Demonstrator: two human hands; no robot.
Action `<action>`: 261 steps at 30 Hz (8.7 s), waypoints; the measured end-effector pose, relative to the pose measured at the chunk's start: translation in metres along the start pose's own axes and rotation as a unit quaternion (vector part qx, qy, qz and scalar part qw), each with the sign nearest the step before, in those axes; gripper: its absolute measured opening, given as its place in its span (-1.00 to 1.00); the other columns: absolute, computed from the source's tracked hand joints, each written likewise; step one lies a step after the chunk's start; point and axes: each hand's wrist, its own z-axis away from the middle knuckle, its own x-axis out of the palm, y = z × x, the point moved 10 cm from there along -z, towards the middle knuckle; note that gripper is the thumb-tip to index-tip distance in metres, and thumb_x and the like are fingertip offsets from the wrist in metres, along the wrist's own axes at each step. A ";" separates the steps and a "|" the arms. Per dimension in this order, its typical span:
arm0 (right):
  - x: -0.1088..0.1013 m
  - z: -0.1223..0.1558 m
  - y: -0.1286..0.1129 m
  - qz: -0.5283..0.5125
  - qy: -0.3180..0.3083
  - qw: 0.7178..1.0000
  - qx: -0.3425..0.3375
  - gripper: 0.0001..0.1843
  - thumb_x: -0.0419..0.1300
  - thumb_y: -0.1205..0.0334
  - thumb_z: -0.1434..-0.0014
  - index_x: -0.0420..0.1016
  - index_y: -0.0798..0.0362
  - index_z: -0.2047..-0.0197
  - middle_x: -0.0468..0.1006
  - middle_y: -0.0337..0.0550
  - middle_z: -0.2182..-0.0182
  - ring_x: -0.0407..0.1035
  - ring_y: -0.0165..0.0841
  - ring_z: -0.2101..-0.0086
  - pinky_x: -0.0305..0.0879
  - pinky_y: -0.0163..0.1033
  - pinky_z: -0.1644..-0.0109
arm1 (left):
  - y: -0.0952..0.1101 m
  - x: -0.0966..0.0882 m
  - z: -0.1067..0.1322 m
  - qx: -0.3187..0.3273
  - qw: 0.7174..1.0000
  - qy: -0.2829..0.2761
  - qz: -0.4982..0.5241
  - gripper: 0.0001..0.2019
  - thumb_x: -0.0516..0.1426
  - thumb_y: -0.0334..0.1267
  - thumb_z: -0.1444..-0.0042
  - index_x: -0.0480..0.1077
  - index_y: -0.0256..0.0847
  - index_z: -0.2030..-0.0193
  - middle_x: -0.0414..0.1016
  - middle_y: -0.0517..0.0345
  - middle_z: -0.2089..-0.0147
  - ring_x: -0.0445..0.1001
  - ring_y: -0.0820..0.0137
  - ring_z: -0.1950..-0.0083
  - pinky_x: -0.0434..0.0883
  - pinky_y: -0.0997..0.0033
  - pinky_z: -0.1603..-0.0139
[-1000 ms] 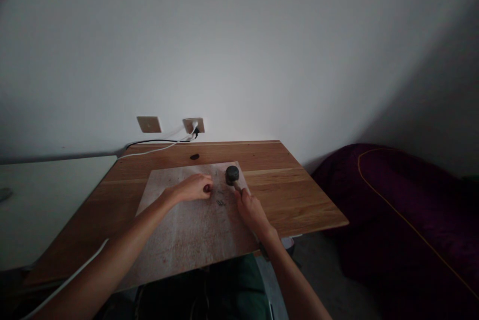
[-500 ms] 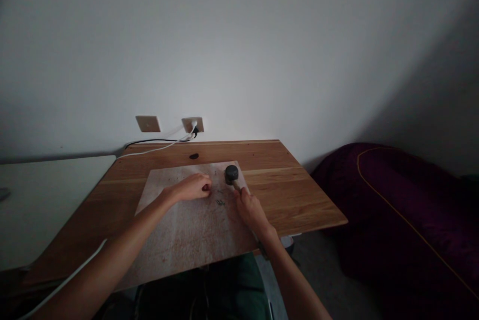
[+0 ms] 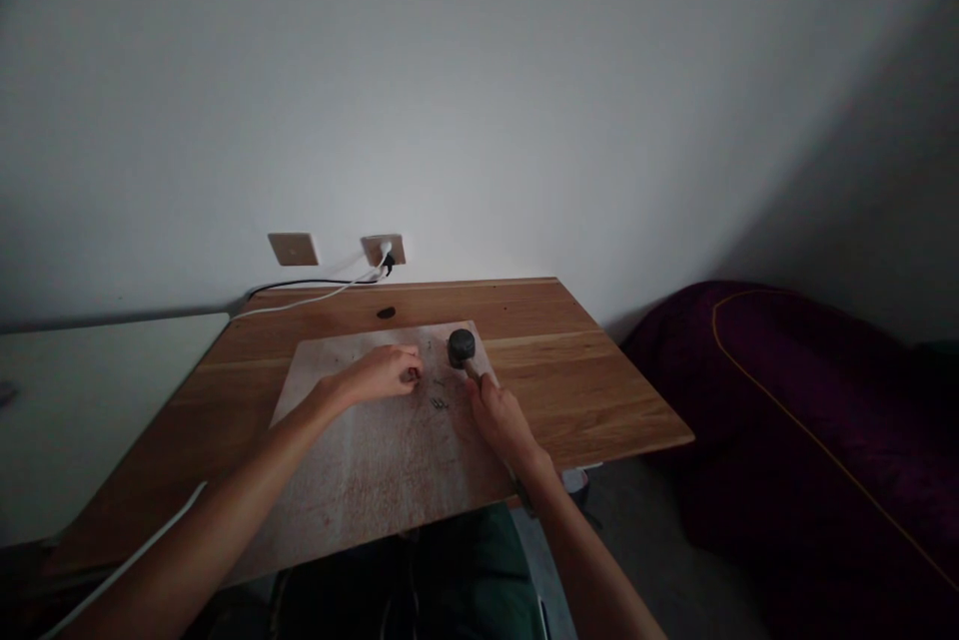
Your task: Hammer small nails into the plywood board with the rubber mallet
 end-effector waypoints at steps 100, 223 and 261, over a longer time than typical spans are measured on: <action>-0.003 0.001 -0.004 -0.005 -0.001 1.000 0.002 -0.57 -0.16 0.06 -0.50 0.45 0.08 -0.02 0.65 0.07 0.25 0.56 -0.14 0.25 0.25 -0.25 0.24 | -0.091 -0.025 -0.005 -0.130 0.983 0.129 0.025 -0.71 0.18 -0.46 -0.14 0.54 -0.09 0.04 0.69 0.17 0.23 0.64 0.29 0.16 0.42 0.42 0.12; -0.010 0.006 -0.010 -0.024 -0.028 0.998 0.042 -0.69 -0.13 0.15 -0.51 0.38 0.09 0.09 0.66 0.06 0.25 0.57 -0.17 0.22 0.08 -0.26 0.29 | -0.099 -0.004 0.026 -0.125 0.951 0.260 0.111 -0.93 0.23 -0.34 -0.24 0.54 -0.18 0.28 0.62 0.13 0.29 0.55 0.34 0.26 0.40 0.38 0.18; -0.007 -0.040 -0.105 -0.142 -0.102 0.984 0.036 -0.71 -0.02 0.09 -0.46 0.33 0.03 0.27 0.46 -0.23 0.52 0.34 -0.45 0.65 0.11 -0.39 0.64 | -0.099 0.000 0.028 -0.159 0.947 0.267 0.084 -0.55 0.41 -0.14 0.02 0.44 -0.22 0.02 0.49 -0.09 -0.03 0.44 0.03 -0.13 0.37 0.06 -0.17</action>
